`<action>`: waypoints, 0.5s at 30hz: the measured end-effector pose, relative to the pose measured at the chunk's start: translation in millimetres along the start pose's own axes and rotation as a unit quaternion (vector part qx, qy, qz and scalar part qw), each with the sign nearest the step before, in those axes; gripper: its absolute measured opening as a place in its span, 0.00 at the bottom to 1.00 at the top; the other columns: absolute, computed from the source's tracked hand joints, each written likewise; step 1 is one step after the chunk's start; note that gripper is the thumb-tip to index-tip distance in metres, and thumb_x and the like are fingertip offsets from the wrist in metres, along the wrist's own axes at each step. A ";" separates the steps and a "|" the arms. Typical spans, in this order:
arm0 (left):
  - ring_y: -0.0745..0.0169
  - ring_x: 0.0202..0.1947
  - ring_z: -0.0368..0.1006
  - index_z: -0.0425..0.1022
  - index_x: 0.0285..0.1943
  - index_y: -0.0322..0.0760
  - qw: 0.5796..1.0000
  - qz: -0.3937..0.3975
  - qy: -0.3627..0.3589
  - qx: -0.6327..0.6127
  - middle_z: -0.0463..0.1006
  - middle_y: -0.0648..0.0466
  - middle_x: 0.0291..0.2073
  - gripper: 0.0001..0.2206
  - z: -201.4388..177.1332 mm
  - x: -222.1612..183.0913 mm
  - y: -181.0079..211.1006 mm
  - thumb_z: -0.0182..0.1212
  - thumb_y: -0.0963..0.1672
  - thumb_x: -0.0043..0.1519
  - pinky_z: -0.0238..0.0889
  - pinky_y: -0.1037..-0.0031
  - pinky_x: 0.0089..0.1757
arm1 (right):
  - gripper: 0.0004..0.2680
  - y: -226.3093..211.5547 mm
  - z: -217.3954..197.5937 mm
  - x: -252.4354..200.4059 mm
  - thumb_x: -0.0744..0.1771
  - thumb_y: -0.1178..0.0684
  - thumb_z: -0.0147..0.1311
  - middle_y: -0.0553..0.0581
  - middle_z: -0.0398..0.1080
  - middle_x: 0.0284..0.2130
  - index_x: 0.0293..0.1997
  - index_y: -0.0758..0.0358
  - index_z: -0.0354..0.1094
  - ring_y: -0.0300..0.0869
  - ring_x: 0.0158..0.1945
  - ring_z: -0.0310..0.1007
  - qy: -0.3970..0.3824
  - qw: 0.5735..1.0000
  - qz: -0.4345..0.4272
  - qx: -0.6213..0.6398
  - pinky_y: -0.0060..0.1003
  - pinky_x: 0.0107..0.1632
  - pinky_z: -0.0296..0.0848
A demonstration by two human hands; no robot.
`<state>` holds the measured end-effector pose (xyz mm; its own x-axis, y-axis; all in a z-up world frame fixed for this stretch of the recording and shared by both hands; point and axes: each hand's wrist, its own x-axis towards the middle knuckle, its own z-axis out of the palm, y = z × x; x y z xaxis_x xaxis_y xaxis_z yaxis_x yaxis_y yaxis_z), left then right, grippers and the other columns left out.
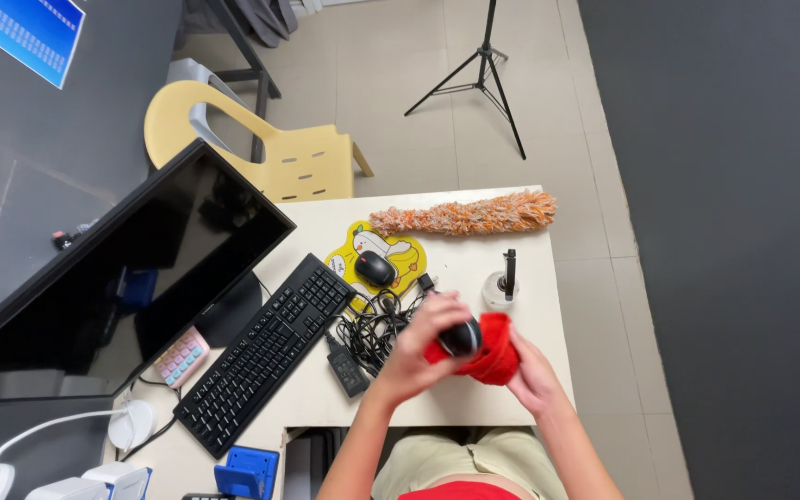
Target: Organizing printed shirts and cables in a workspace, then cleaning a handheld electronic device with a spray and cloth.
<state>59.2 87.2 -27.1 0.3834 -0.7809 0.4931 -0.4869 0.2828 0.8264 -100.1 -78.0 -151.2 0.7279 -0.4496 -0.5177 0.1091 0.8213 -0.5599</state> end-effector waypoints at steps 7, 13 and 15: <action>0.53 0.77 0.60 0.73 0.60 0.45 0.972 -0.011 -0.234 -0.027 0.74 0.58 0.62 0.26 43.3 -27.4 6.7 0.66 0.34 0.52 0.29 0.40 0.76 | 0.14 27.1 -39.7 10.5 0.71 0.47 0.42 0.63 0.73 0.49 0.59 0.64 0.66 0.46 0.50 0.75 -0.079 0.979 0.185 0.044 0.44 0.52 0.74; 0.56 0.75 0.62 0.76 0.57 0.45 0.957 -0.063 -0.272 -0.074 0.77 0.61 0.59 0.28 62.7 -32.3 13.1 0.61 0.33 0.46 0.21 0.38 0.74 | 0.11 10.4 -35.1 11.0 0.71 0.51 0.52 0.60 0.73 0.44 0.53 0.70 0.67 0.43 0.47 0.75 -0.154 0.913 0.286 0.246 0.36 0.54 0.74; 0.51 0.78 0.61 0.74 0.57 0.46 0.974 -0.036 -0.222 -0.038 0.76 0.61 0.61 0.27 75.6 -42.7 4.3 0.62 0.34 0.48 0.19 0.40 0.77 | 0.11 5.8 -41.0 17.1 0.68 0.53 0.52 0.59 0.74 0.43 0.53 0.69 0.70 0.41 0.46 0.74 -0.102 0.972 0.189 0.093 0.35 0.52 0.73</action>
<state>-18.6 79.7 -65.2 0.0303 -0.9592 0.2810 -0.4058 0.2451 0.8805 -114.8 -95.3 -189.8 0.8567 -0.0408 -0.5143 -0.0848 0.9722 -0.2183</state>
